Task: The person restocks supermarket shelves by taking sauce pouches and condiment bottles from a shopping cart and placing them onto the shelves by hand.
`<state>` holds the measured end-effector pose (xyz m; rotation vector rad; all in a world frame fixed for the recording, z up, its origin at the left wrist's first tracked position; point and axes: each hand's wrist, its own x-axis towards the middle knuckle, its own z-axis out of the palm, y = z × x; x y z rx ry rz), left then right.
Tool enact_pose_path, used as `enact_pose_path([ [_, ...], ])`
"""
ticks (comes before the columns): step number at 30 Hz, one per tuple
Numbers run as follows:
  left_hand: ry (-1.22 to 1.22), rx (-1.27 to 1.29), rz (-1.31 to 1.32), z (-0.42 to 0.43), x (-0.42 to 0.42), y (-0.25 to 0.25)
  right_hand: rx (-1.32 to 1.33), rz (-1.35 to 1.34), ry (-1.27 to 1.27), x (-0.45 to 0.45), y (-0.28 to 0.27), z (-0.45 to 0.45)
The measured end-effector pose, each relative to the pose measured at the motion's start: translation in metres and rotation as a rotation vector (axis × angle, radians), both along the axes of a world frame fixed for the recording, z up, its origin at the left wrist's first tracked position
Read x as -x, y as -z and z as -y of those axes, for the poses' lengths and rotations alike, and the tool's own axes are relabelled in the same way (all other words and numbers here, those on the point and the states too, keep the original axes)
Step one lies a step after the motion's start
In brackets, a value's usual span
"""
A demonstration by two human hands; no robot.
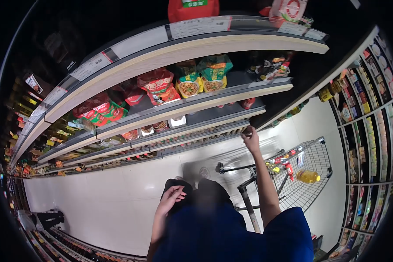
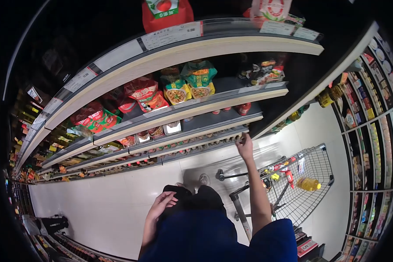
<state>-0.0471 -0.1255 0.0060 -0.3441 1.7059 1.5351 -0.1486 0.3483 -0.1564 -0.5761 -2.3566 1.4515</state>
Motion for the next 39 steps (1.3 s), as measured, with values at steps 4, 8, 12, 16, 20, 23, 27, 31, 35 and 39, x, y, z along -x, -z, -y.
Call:
enact_pose_path([
  [4,0.08,-0.041,-0.064,-0.012,0.022,-0.007,0.107,0.086,0.025,-0.047,-0.059,0.052],
  [8,0.138,-0.099,-0.147,-0.017,0.039,-0.022,0.083,0.141,0.063,-0.087,-0.084,0.08],
  [12,0.18,-0.129,-0.176,-0.009,0.031,-0.036,-0.015,0.174,0.115,-0.128,-0.104,0.104],
  [16,0.173,-0.144,-0.172,0.006,0.014,-0.037,-0.217,0.112,0.171,-0.157,-0.124,0.122],
  [20,0.181,-0.175,-0.186,0.02,-0.009,-0.034,-0.421,0.082,0.205,-0.186,-0.128,0.142],
  [23,0.186,-0.22,-0.182,0.029,-0.027,-0.023,-0.573,0.136,0.247,-0.212,-0.126,0.162],
  [27,0.183,-0.284,-0.159,0.036,-0.052,-0.017,-0.544,0.176,0.167,-0.24,-0.132,0.175],
  [31,0.171,-0.302,-0.118,0.035,-0.073,-0.013,-0.481,0.192,0.107,-0.263,-0.145,0.179],
  [35,0.176,-0.284,-0.121,0.036,-0.09,-0.014,-0.388,0.204,0.067,-0.282,-0.146,0.18],
  [39,0.203,-0.23,-0.106,0.025,-0.095,-0.015,-0.267,0.161,0.062,-0.289,-0.146,0.174],
])
